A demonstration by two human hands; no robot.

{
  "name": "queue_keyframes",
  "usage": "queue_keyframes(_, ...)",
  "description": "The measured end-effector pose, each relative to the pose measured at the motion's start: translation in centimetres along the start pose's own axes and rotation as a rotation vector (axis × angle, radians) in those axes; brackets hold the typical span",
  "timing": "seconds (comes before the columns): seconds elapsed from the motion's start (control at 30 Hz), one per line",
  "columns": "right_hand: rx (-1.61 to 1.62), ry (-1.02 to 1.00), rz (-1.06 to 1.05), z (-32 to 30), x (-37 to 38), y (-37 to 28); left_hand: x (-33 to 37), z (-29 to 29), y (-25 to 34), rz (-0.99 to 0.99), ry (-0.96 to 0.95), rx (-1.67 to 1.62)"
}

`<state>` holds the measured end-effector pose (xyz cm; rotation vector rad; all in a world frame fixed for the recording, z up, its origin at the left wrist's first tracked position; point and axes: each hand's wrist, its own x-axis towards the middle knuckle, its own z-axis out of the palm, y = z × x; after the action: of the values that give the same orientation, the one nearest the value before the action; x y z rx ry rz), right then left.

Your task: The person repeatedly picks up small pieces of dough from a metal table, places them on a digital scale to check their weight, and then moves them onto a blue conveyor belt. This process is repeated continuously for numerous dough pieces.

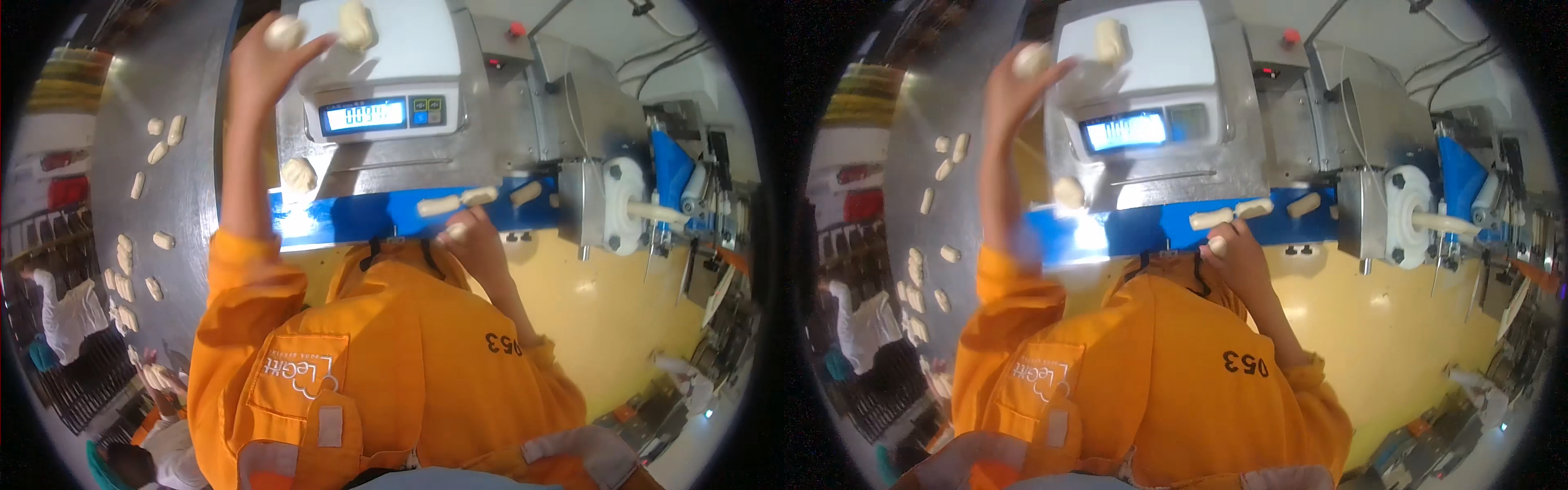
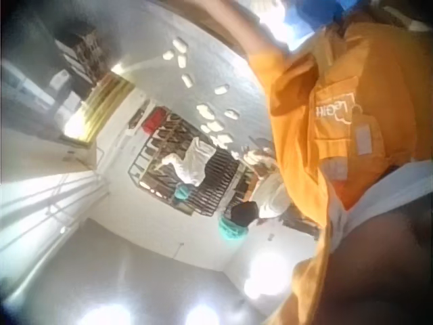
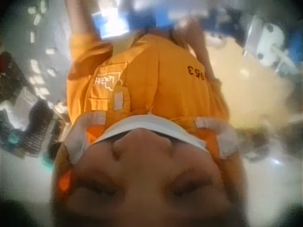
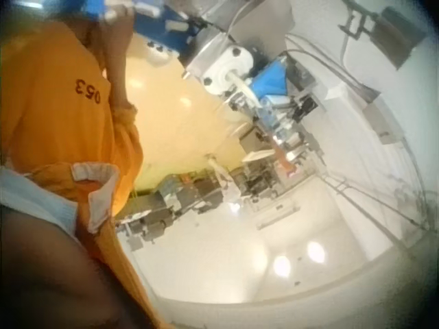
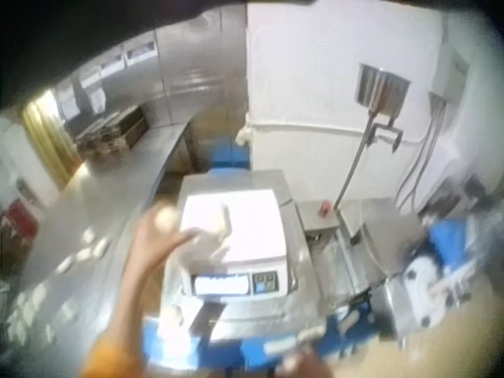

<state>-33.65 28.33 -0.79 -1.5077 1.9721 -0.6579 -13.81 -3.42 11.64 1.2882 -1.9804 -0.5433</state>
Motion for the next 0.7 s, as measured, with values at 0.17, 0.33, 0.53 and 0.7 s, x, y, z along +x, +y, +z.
queue_keyframes(0.17, 0.173, 0.396, -0.238, -7.6, 2.7, -3.8, 3.7, 9.1, 1.2, -0.006, -0.044, 0.541)
queue_keyframes(0.33, 0.279, 0.58, -0.6, -11.8, 10.3, -9.3, 4.3, 6.9, -3.6, -0.315, -0.329, -0.105)
queue_keyframes(0.53, 0.204, 0.383, -0.626, -8.2, 11.2, -8.7, -9.1, -6.4, -4.8, -0.659, -0.003, -0.796)
queue_keyframes(0.7, 0.395, 0.232, -0.418, -1.0, 8.3, -3.1, -22.7, -19.0, -14.8, -0.897, 0.334, -0.504)
